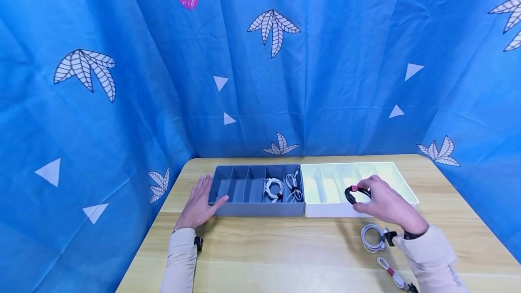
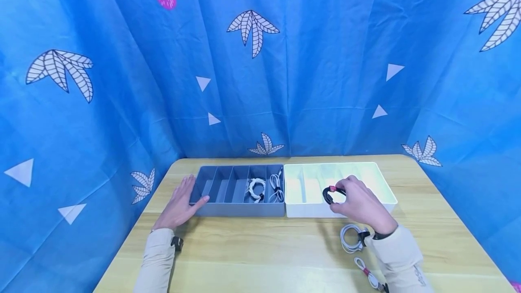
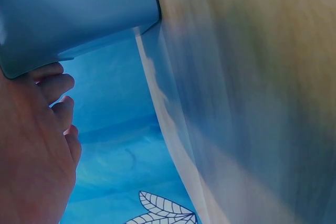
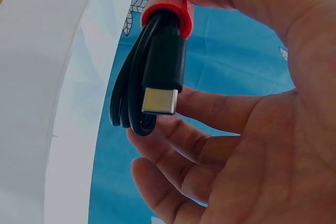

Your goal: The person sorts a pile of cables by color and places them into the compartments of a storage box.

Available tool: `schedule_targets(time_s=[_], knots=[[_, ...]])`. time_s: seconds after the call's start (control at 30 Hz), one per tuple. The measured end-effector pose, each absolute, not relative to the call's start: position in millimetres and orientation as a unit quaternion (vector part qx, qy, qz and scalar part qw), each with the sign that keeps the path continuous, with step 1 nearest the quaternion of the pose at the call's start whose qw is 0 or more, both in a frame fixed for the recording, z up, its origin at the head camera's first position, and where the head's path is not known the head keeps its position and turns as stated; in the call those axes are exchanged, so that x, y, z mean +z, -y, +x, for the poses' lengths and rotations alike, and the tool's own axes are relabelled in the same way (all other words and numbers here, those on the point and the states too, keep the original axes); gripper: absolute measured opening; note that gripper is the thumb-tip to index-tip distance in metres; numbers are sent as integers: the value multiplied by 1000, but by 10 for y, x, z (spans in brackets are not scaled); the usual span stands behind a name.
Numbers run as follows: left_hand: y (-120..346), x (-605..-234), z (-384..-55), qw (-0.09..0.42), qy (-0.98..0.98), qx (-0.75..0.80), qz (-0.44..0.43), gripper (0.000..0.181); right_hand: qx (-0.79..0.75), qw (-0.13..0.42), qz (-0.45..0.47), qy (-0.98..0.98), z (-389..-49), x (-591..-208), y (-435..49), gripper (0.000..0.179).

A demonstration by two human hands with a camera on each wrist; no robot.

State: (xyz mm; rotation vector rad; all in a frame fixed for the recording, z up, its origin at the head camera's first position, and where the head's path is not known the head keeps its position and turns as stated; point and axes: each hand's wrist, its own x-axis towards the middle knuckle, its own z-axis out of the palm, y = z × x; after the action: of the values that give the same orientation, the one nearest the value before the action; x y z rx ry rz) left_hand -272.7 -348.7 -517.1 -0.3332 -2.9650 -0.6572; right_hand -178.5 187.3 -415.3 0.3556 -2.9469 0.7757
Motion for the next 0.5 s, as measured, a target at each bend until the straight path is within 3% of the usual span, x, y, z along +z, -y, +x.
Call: schedule_targets(time_s=[0.5], knots=[[3489, -5164, -2739, 44, 968, -220, -112, 105, 256, 38, 122, 958, -1876, -4109, -1761, 54]])
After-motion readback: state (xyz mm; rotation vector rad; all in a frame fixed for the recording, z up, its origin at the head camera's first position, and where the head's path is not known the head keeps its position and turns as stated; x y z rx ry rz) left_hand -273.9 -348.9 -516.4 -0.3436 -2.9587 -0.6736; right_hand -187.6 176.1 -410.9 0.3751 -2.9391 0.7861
